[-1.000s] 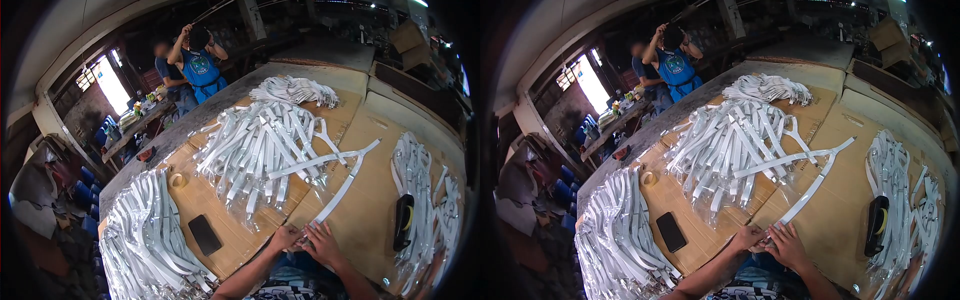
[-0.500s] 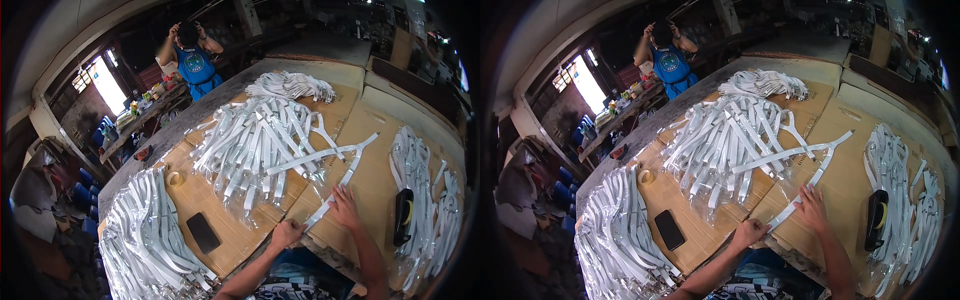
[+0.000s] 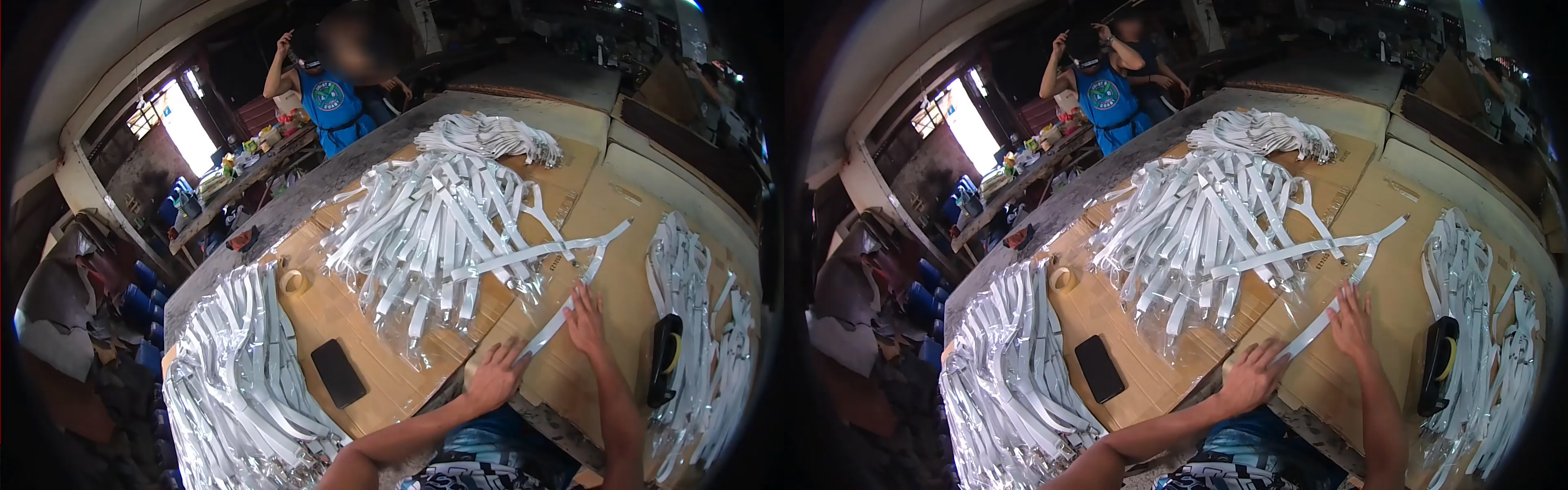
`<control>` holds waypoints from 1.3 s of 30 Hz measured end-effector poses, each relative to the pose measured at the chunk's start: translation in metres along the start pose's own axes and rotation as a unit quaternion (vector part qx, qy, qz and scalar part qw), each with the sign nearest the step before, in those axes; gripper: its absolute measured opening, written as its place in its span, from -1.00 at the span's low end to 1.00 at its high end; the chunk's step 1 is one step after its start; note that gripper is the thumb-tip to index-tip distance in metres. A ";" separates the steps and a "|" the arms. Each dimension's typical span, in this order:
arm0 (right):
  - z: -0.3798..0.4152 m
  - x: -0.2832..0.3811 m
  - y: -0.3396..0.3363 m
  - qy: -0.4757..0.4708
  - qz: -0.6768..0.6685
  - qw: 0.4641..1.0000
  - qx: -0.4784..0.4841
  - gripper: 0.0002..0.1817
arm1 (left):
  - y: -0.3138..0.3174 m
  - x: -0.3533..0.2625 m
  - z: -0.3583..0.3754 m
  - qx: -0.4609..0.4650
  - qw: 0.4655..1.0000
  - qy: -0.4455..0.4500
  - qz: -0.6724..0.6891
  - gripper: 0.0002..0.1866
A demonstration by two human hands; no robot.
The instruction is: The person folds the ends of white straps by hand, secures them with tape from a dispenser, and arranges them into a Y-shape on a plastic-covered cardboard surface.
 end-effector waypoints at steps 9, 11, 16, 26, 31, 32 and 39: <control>-0.040 -0.051 0.025 0.073 0.061 0.987 0.129 -0.29 | 0.019 -0.005 0.036 0.087 0.996 -0.011 0.022 -0.16; -0.042 -0.053 0.026 0.074 0.068 0.988 0.119 -0.30 | 0.020 -0.002 0.040 0.104 0.994 -0.018 0.017 -0.15; -0.039 -0.052 0.023 0.079 0.068 0.988 0.115 -0.31 | 0.020 0.000 0.040 0.113 0.993 -0.028 0.022 -0.18; -0.039 -0.059 0.025 0.079 0.097 0.983 0.133 -0.32 | 0.014 0.001 0.051 0.079 0.995 -0.042 0.039 -0.21; -0.026 -0.027 0.001 0.022 0.008 0.999 -0.047 -0.39 | 0.013 0.002 0.054 0.042 0.996 -0.048 0.062 -0.23; -0.016 -0.010 -0.011 0.004 -0.010 0.997 -0.082 -0.40 | 0.013 0.002 0.053 0.035 0.996 -0.050 0.073 -0.23; 0.076 0.122 -0.028 -0.146 -0.107 0.983 -0.017 -0.49 | 0.000 0.004 0.053 -0.025 0.993 -0.054 0.106 -0.28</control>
Point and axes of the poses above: each hand's wrist, its own z-axis away from the middle knuckle, its own y-axis out of the palm, x = y × z, the point moved 8 cm from there along -z, towards the middle knuckle, and after that the axes turned 5 degrees about z, right-handed, at the moved point
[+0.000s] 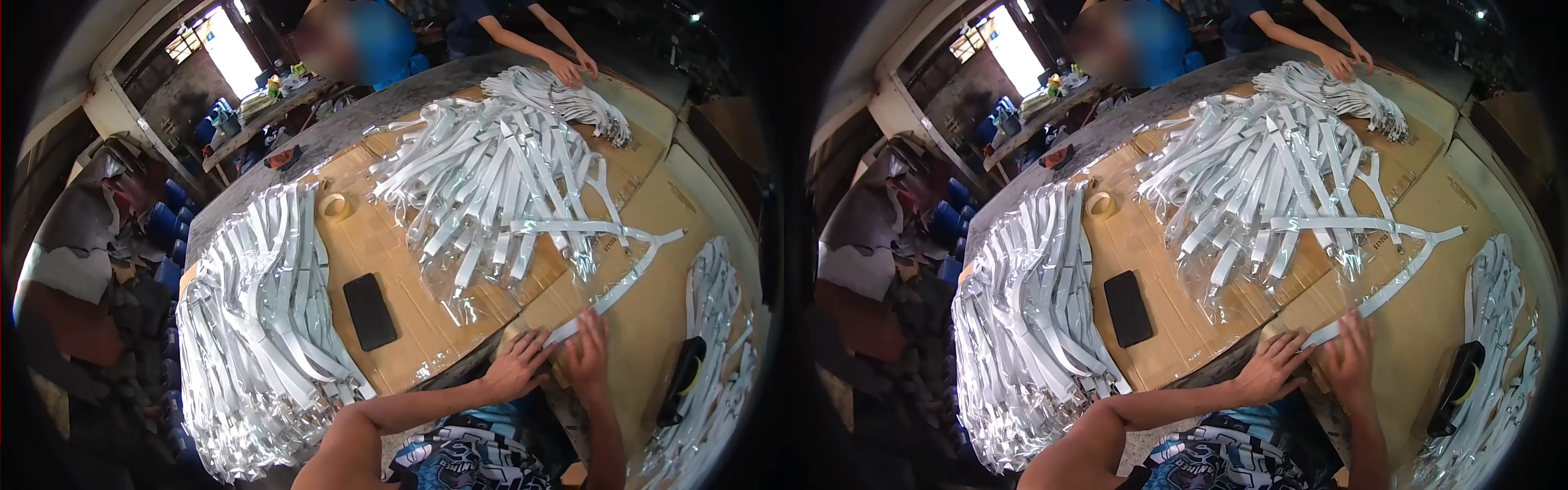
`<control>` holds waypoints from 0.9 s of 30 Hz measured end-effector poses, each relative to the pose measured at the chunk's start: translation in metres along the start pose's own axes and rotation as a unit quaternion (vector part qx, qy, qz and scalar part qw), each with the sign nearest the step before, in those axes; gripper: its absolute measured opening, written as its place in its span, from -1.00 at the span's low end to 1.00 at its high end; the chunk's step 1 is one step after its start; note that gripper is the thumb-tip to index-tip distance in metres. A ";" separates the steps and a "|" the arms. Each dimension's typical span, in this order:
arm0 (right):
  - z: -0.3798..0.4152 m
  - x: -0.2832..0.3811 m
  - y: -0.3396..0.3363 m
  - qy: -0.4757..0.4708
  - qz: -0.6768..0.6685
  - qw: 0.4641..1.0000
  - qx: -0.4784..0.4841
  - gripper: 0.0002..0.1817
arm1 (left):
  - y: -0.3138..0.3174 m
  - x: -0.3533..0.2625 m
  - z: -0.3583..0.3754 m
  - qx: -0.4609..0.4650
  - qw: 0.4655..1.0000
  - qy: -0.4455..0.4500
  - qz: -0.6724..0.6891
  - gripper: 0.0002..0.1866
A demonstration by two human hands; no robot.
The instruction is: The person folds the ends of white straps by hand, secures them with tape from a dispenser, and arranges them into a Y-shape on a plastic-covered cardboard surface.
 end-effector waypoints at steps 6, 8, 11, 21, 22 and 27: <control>0.013 0.038 0.015 -0.058 -0.037 0.997 0.040 -0.50 | -0.009 0.008 -0.001 -0.057 0.998 -0.016 -0.025 -0.42; 0.026 0.039 0.023 -0.052 -0.040 0.996 0.053 -0.49 | -0.007 0.007 0.001 -0.043 0.998 -0.024 -0.029 -0.43; 0.029 0.039 0.025 -0.048 -0.028 0.996 0.067 -0.45 | -0.009 0.008 0.002 -0.063 0.997 -0.014 -0.029 -0.43; 0.031 0.032 0.015 -0.011 -0.030 0.999 0.017 -0.50 | -0.003 0.004 -0.008 -0.044 0.998 -0.033 -0.018 -0.57; 0.028 0.032 0.012 -0.015 -0.028 0.999 0.004 -0.51 | -0.005 0.003 -0.010 -0.051 0.998 -0.029 -0.019 -0.58; 0.031 0.033 0.013 -0.014 -0.037 0.999 0.011 -0.52 | -0.008 0.004 -0.009 -0.066 0.996 -0.050 -0.010 -0.64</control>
Point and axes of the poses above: each hand's wrist, its own z-axis away from the middle knuckle, its own y-axis out of the palm, x = y × z, the point moved 8 cm from there along -z, towards the middle knuckle, and after that the axes turned 5 degrees about z, right-handed, at the moved point
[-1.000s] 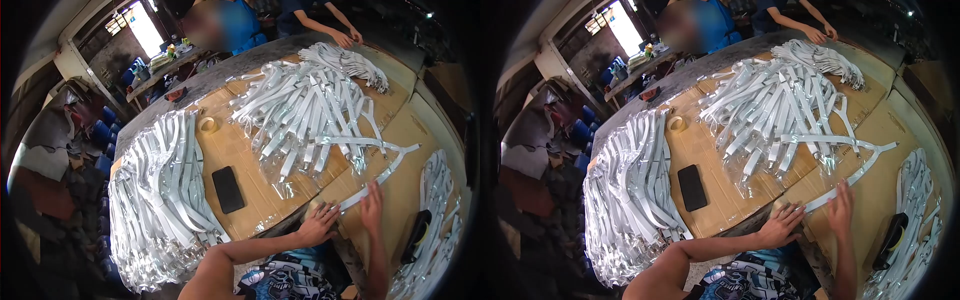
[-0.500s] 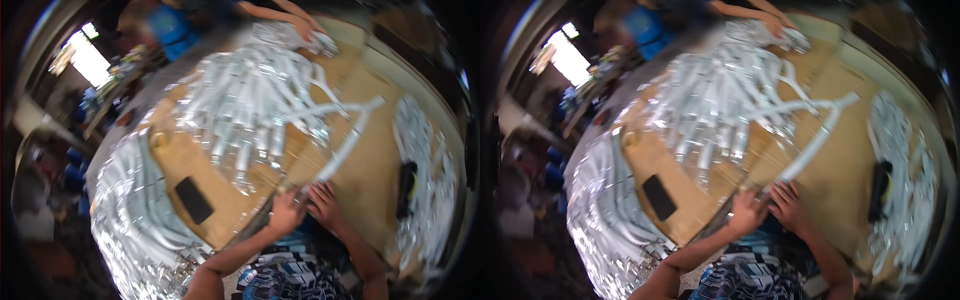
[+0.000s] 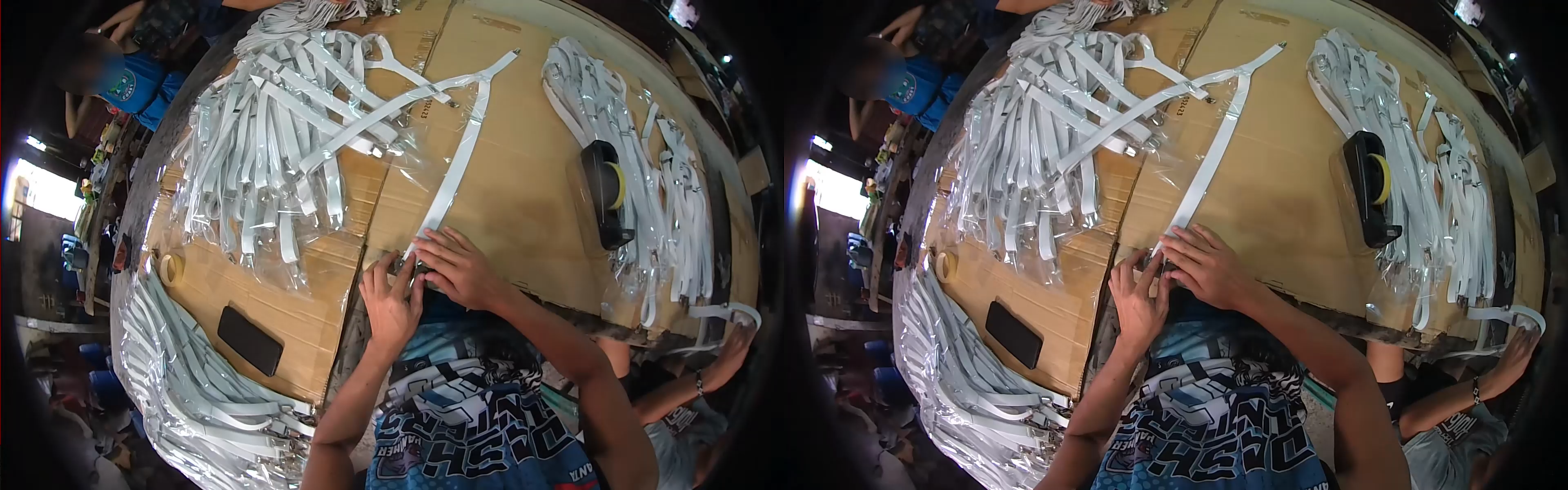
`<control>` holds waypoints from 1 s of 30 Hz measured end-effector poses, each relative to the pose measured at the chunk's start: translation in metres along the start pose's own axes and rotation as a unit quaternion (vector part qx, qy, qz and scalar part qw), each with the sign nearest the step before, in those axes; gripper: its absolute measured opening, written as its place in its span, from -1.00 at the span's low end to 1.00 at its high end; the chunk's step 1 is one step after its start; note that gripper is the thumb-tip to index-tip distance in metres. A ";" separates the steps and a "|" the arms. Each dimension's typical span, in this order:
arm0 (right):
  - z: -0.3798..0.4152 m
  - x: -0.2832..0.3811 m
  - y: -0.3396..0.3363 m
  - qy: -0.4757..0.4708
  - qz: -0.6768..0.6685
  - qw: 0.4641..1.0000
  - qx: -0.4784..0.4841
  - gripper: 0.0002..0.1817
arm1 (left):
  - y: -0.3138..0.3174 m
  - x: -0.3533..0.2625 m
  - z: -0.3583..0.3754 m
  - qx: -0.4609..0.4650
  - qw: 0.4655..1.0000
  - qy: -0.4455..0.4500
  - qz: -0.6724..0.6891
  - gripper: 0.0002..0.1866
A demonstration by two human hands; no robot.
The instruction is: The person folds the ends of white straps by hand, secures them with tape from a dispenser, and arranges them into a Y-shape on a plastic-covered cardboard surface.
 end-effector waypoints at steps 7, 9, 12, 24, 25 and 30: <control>0.003 -0.002 0.010 0.013 0.030 0.999 0.036 -0.52 | 0.001 0.017 -0.004 -0.027 0.998 -0.037 0.040 -0.73; 0.003 0.000 0.010 0.011 0.034 0.999 0.038 -0.53 | 0.000 0.023 -0.001 -0.037 0.996 -0.063 0.057 -0.72; 0.001 0.002 0.009 0.001 0.047 0.998 0.042 -0.54 | -0.001 0.032 0.005 -0.060 0.982 -0.141 0.111 -0.64; -0.005 0.009 0.006 -0.027 0.064 0.996 0.057 -0.53 | -0.014 0.063 0.052 -0.025 0.877 -0.297 0.377 -0.64; -0.006 0.010 0.005 -0.028 0.058 0.996 0.055 -0.52 | -0.017 0.064 0.055 0.018 0.875 -0.321 0.363 -0.67; -0.009 0.019 0.001 -0.054 0.043 0.997 0.047 -0.50 | -0.047 0.062 0.064 0.185 0.831 -0.399 0.340 -0.78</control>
Point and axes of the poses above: each hand's wrist, its own z-axis away from the middle knuckle, its own y-axis out of the palm, x = y × z, the point moved 8 cm from there along -z, towards the middle knuckle, and after that the axes turned 5 degrees about z, right-handed, at the moved point
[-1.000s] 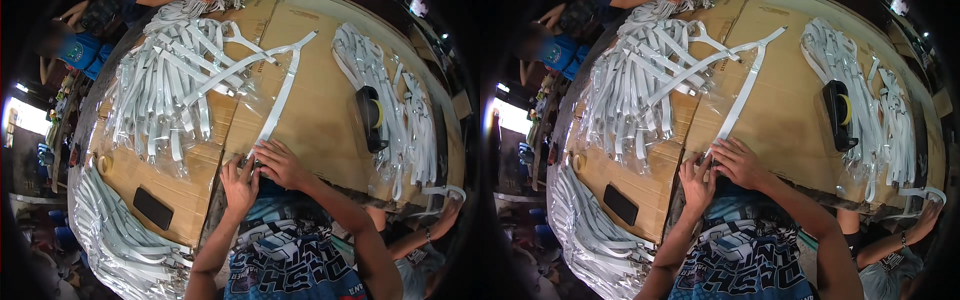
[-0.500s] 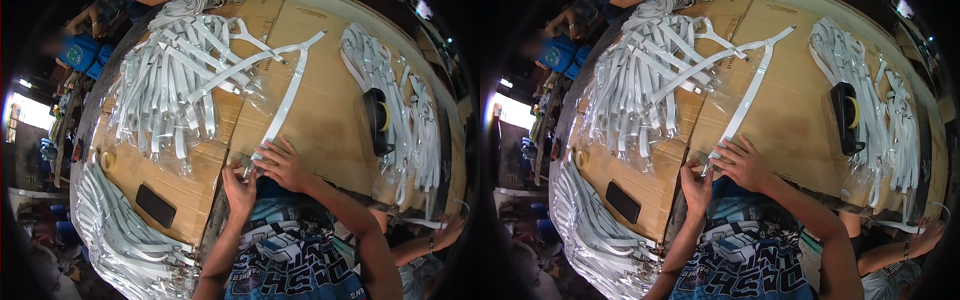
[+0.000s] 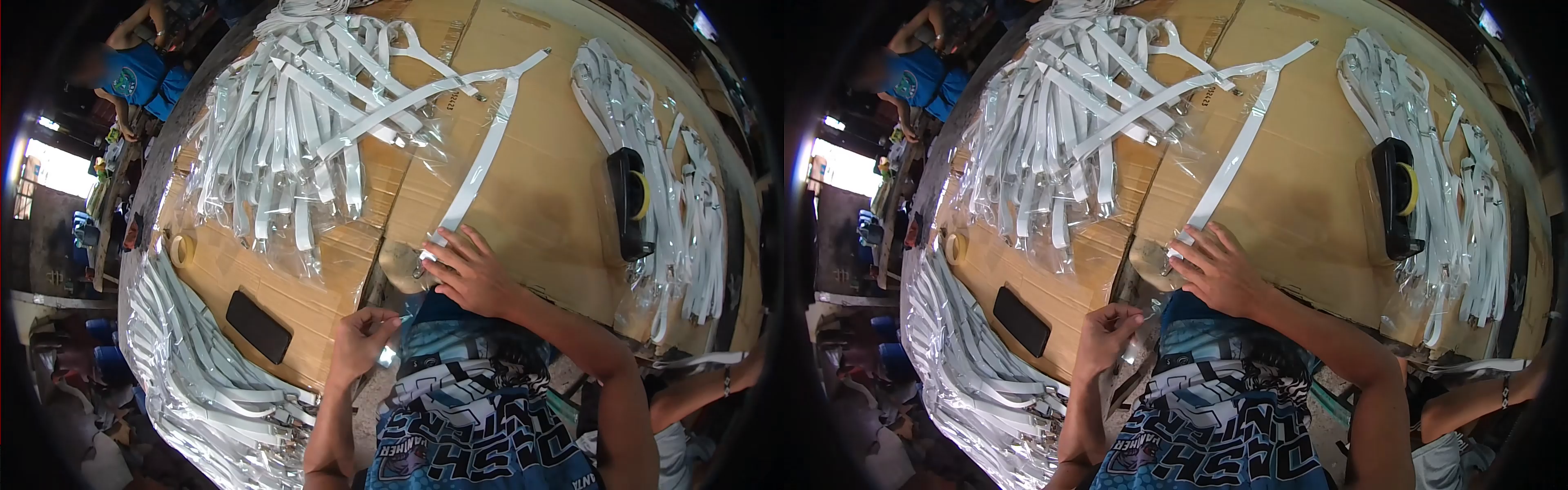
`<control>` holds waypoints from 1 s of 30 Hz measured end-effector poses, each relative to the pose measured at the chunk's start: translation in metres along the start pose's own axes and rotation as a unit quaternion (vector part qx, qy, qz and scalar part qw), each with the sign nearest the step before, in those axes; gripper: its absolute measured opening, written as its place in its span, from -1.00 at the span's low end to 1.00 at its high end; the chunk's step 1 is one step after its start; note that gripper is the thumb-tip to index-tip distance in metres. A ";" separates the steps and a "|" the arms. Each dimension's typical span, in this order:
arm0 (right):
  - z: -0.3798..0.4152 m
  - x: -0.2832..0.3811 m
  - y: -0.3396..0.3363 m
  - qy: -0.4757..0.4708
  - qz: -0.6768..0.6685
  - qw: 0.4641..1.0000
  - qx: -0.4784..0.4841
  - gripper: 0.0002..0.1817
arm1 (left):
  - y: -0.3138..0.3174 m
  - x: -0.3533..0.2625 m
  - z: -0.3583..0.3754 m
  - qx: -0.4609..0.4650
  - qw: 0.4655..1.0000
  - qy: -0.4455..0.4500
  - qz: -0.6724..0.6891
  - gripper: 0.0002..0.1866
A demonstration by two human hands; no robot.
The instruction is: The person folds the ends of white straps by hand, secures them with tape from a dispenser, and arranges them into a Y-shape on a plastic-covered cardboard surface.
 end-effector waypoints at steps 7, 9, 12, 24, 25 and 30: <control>-0.004 0.003 0.002 -0.002 -0.024 1.000 0.001 -0.44 | -0.003 -0.047 -0.002 0.164 0.980 0.043 0.103 -0.77; -0.005 0.008 -0.010 0.002 -0.034 0.999 -0.005 -0.42 | 0.000 -0.054 -0.007 0.179 0.980 0.039 0.072 -0.78; -0.005 0.022 -0.037 0.007 -0.085 0.996 -0.030 -0.41 | 0.003 -0.064 -0.017 0.177 0.983 0.051 -0.010 -0.83; -0.023 -0.024 -0.032 0.264 -0.379 0.882 -0.093 -0.87 | 0.013 -0.041 -0.049 -0.003 0.980 0.152 -0.130 -0.70; -0.025 -0.031 -0.028 0.271 -0.372 0.883 -0.087 -0.88 | 0.014 -0.032 -0.048 -0.022 0.985 0.131 -0.110 -0.69; -0.030 -0.054 0.002 0.241 -0.320 0.911 -0.097 -0.85 | 0.026 -0.007 -0.044 -0.107 0.993 0.045 0.020 -0.69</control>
Point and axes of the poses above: each hand's wrist, its own z-axis away from the middle knuckle, its own y-axis out of the palm, x = y × z, the point moved 8 cm from there along -z, towards the middle knuckle, and after that the axes turned 5 degrees about z, right-handed, at the moved point
